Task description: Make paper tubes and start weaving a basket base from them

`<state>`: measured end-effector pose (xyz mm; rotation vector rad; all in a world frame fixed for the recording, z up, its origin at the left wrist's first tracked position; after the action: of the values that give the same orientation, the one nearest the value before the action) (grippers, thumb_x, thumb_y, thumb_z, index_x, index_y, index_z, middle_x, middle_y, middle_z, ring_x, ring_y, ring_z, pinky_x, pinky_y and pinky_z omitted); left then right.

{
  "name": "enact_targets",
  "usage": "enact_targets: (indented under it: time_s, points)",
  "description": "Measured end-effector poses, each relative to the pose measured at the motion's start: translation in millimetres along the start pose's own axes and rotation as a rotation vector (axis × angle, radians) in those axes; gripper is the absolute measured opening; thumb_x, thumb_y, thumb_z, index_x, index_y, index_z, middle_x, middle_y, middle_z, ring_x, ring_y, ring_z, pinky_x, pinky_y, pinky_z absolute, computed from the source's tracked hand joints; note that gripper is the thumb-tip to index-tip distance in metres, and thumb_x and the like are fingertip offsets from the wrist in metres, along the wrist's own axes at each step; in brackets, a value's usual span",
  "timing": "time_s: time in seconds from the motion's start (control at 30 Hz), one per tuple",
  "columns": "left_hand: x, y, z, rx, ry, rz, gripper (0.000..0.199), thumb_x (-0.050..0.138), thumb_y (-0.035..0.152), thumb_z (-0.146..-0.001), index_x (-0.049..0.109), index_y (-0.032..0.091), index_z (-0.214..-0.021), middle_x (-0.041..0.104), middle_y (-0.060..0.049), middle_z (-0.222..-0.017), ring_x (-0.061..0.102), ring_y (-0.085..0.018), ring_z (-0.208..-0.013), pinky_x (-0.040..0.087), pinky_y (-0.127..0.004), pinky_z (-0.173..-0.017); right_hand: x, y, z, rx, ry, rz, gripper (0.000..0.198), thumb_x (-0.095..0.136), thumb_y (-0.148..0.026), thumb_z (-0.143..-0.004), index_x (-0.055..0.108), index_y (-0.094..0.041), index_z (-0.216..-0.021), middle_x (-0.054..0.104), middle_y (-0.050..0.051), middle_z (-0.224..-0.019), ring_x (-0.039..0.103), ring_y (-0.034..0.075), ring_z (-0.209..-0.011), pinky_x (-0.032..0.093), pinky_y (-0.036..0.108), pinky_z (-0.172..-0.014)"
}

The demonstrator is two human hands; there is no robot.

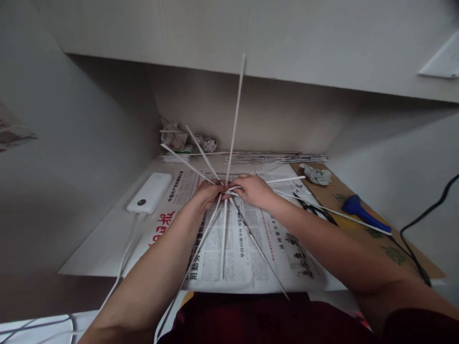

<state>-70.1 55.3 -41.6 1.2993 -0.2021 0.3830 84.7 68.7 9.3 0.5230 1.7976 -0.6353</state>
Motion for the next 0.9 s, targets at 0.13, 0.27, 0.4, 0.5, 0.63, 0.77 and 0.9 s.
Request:
enact_targets:
  time_s: [0.13, 0.27, 0.4, 0.5, 0.63, 0.77, 0.9]
  points:
    - [1.5, 1.3, 2.7, -0.006, 0.043, 0.028, 0.021, 0.081, 0.002, -0.051, 0.065, 0.008, -0.061, 0.066, -0.004, -0.066, 0.064, -0.013, -0.057, 0.057, -0.021, -0.05, -3.5, -4.0, -0.5, 0.007, -0.041, 0.067, 0.025, 0.052, -0.021, -0.088, 0.069, -0.022, -0.105, 0.066, 0.006, -0.1, 0.061, 0.019, -0.092, 0.04, 0.026, -0.081]
    - [3.9, 1.1, 4.8, -0.025, 0.038, 0.037, 0.019, 0.08, 0.002, -0.054, 0.063, 0.009, -0.06, 0.067, -0.005, -0.068, 0.065, -0.014, -0.062, 0.058, -0.022, -0.054, -6.6, -8.8, -6.3, 0.037, -0.095, 0.11, 0.021, 0.053, -0.022, -0.088, 0.068, -0.02, -0.102, 0.068, 0.007, -0.102, 0.06, 0.02, -0.096, 0.039, 0.027, -0.082]
    - [4.9, -0.1, 3.7, -0.053, 0.007, 0.031, 0.017, 0.077, 0.0, -0.056, 0.063, 0.009, -0.059, 0.067, -0.006, -0.068, 0.066, -0.015, -0.064, 0.058, -0.022, -0.054, -9.9, -10.0, -11.5, 0.087, -0.164, 0.117, 0.017, 0.054, -0.026, -0.089, 0.068, -0.02, -0.097, 0.071, 0.007, -0.1, 0.06, 0.022, -0.097, 0.038, 0.029, -0.08]
    - [5.2, -1.4, 2.1, -0.065, -0.012, 0.031, 0.015, 0.076, 0.0, -0.057, 0.065, 0.009, -0.061, 0.067, -0.006, -0.068, 0.065, -0.014, -0.062, 0.057, -0.022, -0.052, -12.2, -8.6, -13.2, 0.088, -0.197, 0.097, 0.016, 0.054, -0.025, -0.089, 0.068, -0.022, -0.096, 0.072, 0.004, -0.098, 0.062, 0.021, -0.094, 0.037, 0.028, -0.076]
    - [6.2, -4.6, 1.9, -0.062, -0.025, 0.033, 0.011, 0.074, 0.001, -0.059, 0.065, 0.008, -0.061, 0.064, -0.005, -0.066, 0.062, -0.013, -0.059, 0.057, -0.023, -0.051, -13.5, -4.5, -11.4, 0.092, -0.221, 0.093, 0.016, 0.054, -0.026, -0.089, 0.069, -0.022, -0.093, 0.073, 0.004, -0.097, 0.063, 0.021, -0.094, 0.035, 0.028, -0.076]
    - [8.6, -8.3, 4.5, -0.027, -0.08, 0.01, 0.018, 0.079, 0.001, -0.052, 0.063, 0.008, -0.058, 0.062, -0.003, -0.062, 0.062, -0.013, -0.059, 0.057, -0.023, -0.054, -16.4, -0.6, -4.3, 0.075, -0.18, 0.131, 0.018, 0.053, -0.031, -0.09, 0.068, -0.023, -0.095, 0.073, 0.004, -0.095, 0.062, 0.022, -0.093, 0.032, 0.032, -0.082]
    - [12.2, -12.2, 8.2, -0.028, -0.109, -0.022, 0.024, 0.083, 0.001, -0.047, 0.063, 0.007, -0.059, 0.065, -0.005, -0.066, 0.062, -0.013, -0.058, 0.057, -0.024, -0.056, -23.1, 0.8, 4.5, 0.055, -0.137, 0.216, 0.023, 0.056, -0.039, -0.089, 0.067, -0.02, -0.093, 0.072, 0.007, -0.089, 0.06, 0.024, -0.092, 0.028, 0.035, -0.083]
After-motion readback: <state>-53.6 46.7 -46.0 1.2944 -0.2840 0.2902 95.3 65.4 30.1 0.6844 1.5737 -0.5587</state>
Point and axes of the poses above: each hand's wrist, its own z-axis away from the middle knuckle, its own x-axis out of the palm, y = z × x, the point moved 2 cm from there along -z, towards the middle knuckle
